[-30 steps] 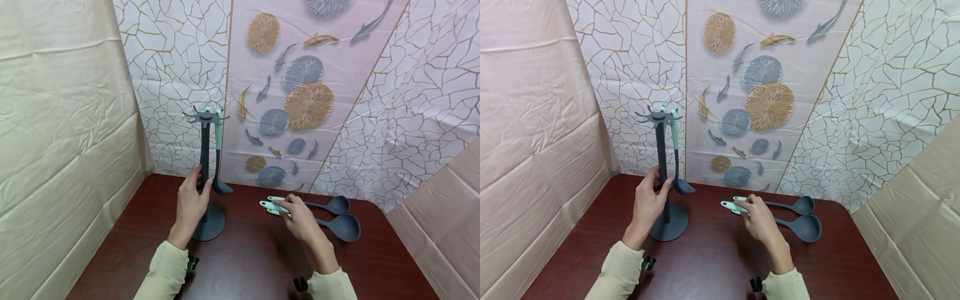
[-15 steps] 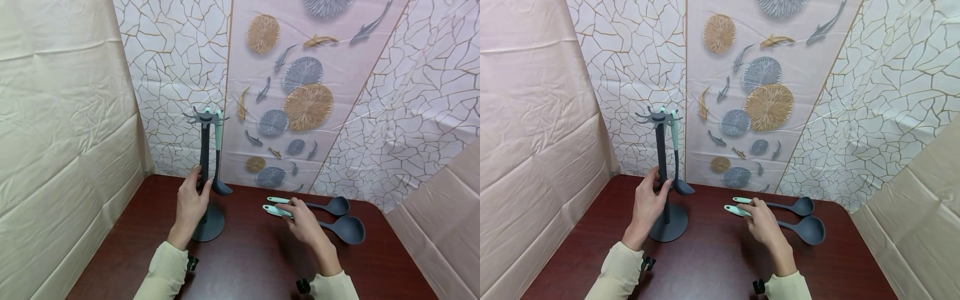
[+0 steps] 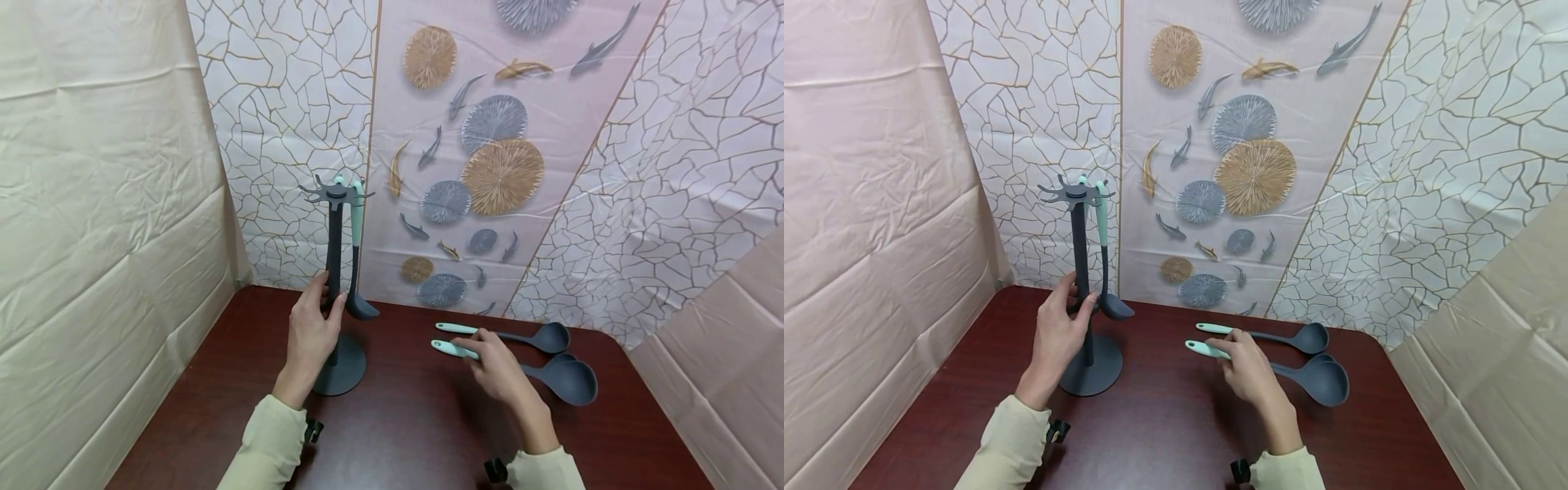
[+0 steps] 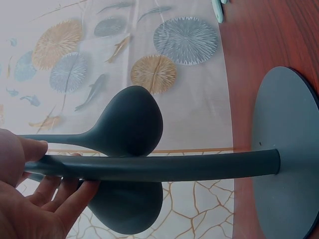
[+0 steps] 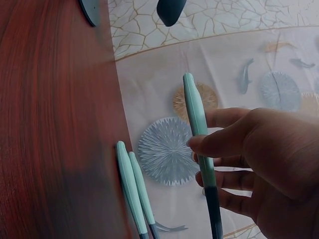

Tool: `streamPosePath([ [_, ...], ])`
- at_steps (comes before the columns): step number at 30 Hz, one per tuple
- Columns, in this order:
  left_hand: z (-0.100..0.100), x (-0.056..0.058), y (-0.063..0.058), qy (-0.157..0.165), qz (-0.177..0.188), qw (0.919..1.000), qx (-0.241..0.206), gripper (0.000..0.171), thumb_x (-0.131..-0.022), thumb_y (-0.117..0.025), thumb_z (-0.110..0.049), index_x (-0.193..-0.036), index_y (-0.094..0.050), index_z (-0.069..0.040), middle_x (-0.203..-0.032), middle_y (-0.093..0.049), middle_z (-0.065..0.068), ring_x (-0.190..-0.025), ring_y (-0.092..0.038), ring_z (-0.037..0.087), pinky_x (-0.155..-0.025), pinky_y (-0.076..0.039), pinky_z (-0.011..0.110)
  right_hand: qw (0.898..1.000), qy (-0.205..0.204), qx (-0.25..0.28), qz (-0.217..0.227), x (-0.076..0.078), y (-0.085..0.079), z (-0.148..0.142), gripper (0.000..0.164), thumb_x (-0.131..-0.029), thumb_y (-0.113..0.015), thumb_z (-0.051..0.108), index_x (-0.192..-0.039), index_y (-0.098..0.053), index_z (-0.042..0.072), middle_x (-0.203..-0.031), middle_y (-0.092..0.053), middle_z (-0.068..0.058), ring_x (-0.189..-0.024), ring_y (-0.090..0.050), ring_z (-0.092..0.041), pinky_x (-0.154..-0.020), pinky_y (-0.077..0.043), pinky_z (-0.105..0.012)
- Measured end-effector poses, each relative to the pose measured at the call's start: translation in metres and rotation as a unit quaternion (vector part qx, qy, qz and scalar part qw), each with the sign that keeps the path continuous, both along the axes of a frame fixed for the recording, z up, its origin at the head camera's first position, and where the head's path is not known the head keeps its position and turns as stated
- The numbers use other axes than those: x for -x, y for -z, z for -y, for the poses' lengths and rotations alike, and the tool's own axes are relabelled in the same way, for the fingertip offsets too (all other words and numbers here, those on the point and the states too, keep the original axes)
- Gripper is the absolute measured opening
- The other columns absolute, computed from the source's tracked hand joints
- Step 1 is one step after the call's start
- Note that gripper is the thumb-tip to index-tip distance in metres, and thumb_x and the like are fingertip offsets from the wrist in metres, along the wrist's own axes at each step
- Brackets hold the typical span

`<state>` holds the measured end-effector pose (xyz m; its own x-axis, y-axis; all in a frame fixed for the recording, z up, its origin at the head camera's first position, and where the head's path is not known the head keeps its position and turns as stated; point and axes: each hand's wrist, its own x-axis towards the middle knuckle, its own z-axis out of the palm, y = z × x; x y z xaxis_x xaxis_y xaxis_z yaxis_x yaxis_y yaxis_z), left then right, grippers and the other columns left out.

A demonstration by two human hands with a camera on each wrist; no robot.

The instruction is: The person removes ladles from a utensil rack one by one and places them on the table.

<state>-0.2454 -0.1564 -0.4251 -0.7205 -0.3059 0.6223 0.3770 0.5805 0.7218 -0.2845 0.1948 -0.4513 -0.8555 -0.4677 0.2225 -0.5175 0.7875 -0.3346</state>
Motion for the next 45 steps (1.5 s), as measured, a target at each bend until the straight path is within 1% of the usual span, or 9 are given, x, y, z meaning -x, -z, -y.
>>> streamPosePath([
  [6,0.0,0.0,0.0,0.002,0.0,1.0,-0.001,0.045,-0.102,-0.073,-0.015,-0.144,-0.06,-0.006,-0.11,-0.069,0.015,-0.095,-0.071,0.028,-0.079,-0.062,0.045,1.0,0.003,0.001,0.008,0.002,0.004,-0.002,0.039,-0.097,-0.075,0.002,-0.132,-0.076,0.018,-0.103,-0.056,0.0,-0.087,-0.049,-0.017,-0.07,-0.044,-0.037],
  [13,0.0,0.001,0.0,0.006,-0.001,1.0,-0.004,0.044,-0.102,-0.073,-0.015,-0.143,-0.06,-0.006,-0.11,-0.068,0.015,-0.095,-0.071,0.028,-0.08,-0.062,0.049,1.0,-0.002,-0.006,0.016,0.004,0.007,-0.005,0.039,-0.097,-0.075,0.002,-0.133,-0.076,0.018,-0.1,-0.055,0.001,-0.081,-0.047,-0.015,-0.068,-0.043,-0.034],
  [17,0.0,0.001,0.001,0.003,0.001,1.0,-0.002,0.044,-0.102,-0.073,-0.015,-0.143,-0.06,-0.006,-0.11,-0.068,0.014,-0.095,-0.071,0.028,-0.079,-0.062,0.046,1.0,-0.007,-0.007,0.022,0.005,0.009,-0.007,0.039,-0.097,-0.074,0.002,-0.133,-0.075,0.016,-0.098,-0.054,0.002,-0.08,-0.046,-0.015,-0.067,-0.041,-0.033],
  [22,0.001,0.001,0.002,0.0,0.003,1.0,0.001,0.045,-0.103,-0.073,-0.016,-0.144,-0.059,-0.006,-0.11,-0.069,0.014,-0.095,-0.071,0.027,-0.079,-0.062,0.044,1.0,-0.007,-0.008,0.016,0.006,0.011,-0.008,0.038,-0.096,-0.075,0.001,-0.131,-0.076,0.015,-0.097,-0.054,0.003,-0.081,-0.046,-0.016,-0.068,-0.041,-0.035],
  [29,0.001,0.002,0.002,0.004,0.0,1.0,-0.005,0.045,-0.102,-0.073,-0.016,-0.144,-0.059,-0.006,-0.11,-0.068,0.015,-0.095,-0.071,0.029,-0.08,-0.062,0.051,1.0,-0.01,-0.011,0.013,0.007,0.013,-0.009,0.036,-0.096,-0.075,0.002,-0.13,-0.076,0.015,-0.096,-0.053,0.003,-0.081,-0.045,-0.017,-0.068,-0.04,-0.036],
  [34,0.0,0.002,0.001,0.003,0.0,1.0,-0.001,0.045,-0.103,-0.073,-0.017,-0.144,-0.059,-0.007,-0.11,-0.068,0.014,-0.095,-0.071,0.028,-0.079,-0.062,0.046,1.0,-0.017,-0.013,0.009,0.007,0.012,-0.011,0.035,-0.095,-0.076,0.001,-0.127,-0.077,0.015,-0.095,-0.054,0.002,-0.08,-0.045,-0.016,-0.068,-0.04,-0.036],
  [37,0.0,0.002,0.002,0.004,0.0,1.0,0.0,0.045,-0.103,-0.073,-0.017,-0.144,-0.06,-0.007,-0.11,-0.068,0.014,-0.095,-0.071,0.027,-0.078,-0.062,0.044,1.0,-0.018,-0.013,0.014,0.006,0.012,-0.012,0.034,-0.095,-0.077,0.001,-0.126,-0.077,0.015,-0.094,-0.055,0.001,-0.079,-0.047,-0.016,-0.068,-0.041,-0.036],
  [42,0.0,0.002,0.002,0.004,0.0,1.0,-0.002,0.044,-0.102,-0.073,-0.016,-0.144,-0.06,-0.006,-0.11,-0.068,0.014,-0.094,-0.071,0.028,-0.079,-0.062,0.047,0.999,-0.023,-0.014,0.032,0.009,0.012,-0.014,0.034,-0.095,-0.076,0.001,-0.126,-0.077,0.016,-0.094,-0.055,0.002,-0.08,-0.048,-0.015,-0.069,-0.043,-0.036],
  [45,0.001,0.002,0.003,0.002,0.0,1.0,-0.003,0.045,-0.102,-0.073,-0.016,-0.144,-0.06,-0.006,-0.109,-0.068,0.014,-0.094,-0.071,0.028,-0.079,-0.062,0.047,0.999,-0.032,-0.016,0.041,0.01,0.013,-0.016,0.034,-0.095,-0.076,0.001,-0.125,-0.077,0.016,-0.093,-0.055,0.002,-0.079,-0.047,-0.015,-0.069,-0.042,-0.036],
])
